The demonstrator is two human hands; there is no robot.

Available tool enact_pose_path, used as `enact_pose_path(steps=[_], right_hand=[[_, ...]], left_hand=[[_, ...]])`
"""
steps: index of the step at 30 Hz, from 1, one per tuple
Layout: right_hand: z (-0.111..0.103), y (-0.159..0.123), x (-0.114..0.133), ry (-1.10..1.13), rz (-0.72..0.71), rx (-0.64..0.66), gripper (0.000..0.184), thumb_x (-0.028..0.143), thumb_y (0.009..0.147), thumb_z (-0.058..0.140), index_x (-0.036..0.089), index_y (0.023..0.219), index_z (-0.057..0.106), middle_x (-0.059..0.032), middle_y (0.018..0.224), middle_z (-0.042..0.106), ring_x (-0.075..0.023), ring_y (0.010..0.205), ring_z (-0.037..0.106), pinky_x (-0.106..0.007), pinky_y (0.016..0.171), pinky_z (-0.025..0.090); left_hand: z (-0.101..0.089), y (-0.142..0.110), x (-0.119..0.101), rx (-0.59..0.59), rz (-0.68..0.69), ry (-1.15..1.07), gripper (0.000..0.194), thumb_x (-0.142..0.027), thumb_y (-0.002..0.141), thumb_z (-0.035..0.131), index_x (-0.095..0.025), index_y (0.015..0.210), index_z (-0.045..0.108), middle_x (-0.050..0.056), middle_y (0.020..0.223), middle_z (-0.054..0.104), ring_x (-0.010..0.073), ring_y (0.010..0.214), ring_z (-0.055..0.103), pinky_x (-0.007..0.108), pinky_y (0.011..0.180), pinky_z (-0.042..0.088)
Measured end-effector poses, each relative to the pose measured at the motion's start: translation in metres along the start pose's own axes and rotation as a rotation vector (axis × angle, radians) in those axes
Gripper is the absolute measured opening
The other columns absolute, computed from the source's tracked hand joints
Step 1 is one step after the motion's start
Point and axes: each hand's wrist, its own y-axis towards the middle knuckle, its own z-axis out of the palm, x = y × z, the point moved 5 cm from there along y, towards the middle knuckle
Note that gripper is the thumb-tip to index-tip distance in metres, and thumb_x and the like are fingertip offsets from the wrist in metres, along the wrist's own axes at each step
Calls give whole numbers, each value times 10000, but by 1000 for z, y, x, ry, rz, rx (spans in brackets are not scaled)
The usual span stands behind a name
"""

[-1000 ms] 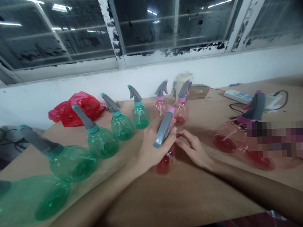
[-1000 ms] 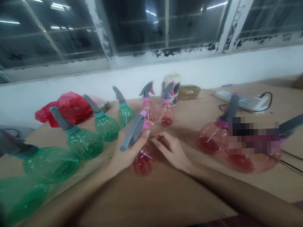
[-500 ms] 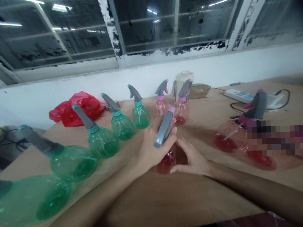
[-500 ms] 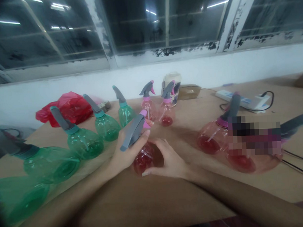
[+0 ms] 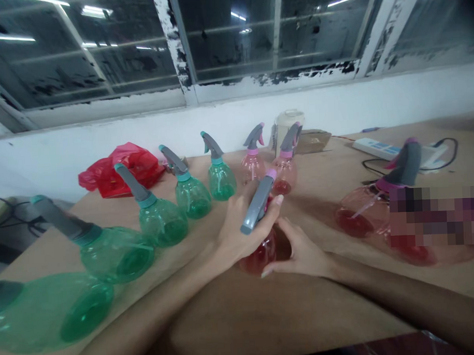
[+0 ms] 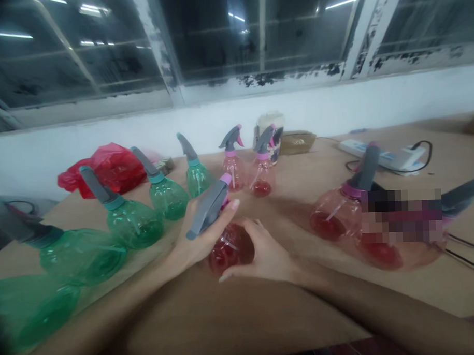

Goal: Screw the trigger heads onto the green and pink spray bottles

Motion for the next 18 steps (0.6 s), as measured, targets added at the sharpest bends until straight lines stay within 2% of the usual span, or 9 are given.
enact_pose_path(steps=[7,14,18], right_hand=[[-1,0,-3,-14,20,-7,792,524,538,804,250,1201,469,-74,1189,579,-287,1098,535,-486,931,427],[-1,0,-1,-74,-24,-1,786,535,576,781,259,1223,430,-72,1233,556,-277,1113,517,-471,936,424],[-1,0,1,-89,-55,1,803,539,596,769,260,1252,400,-76,1259,540,-276,1131,501,-465,944,420]], left_hand=[[2,0,6,-4,54,-73,118,-274,845,527,-202,906,597,63,967,659,194,921,624,349,844,506],[2,-1,6,-12,48,-27,126,-255,829,508,-189,908,580,52,860,627,181,780,604,331,711,525],[2,-1,4,-21,63,-35,101,-239,828,509,-190,894,567,53,864,615,188,815,591,343,740,519]])
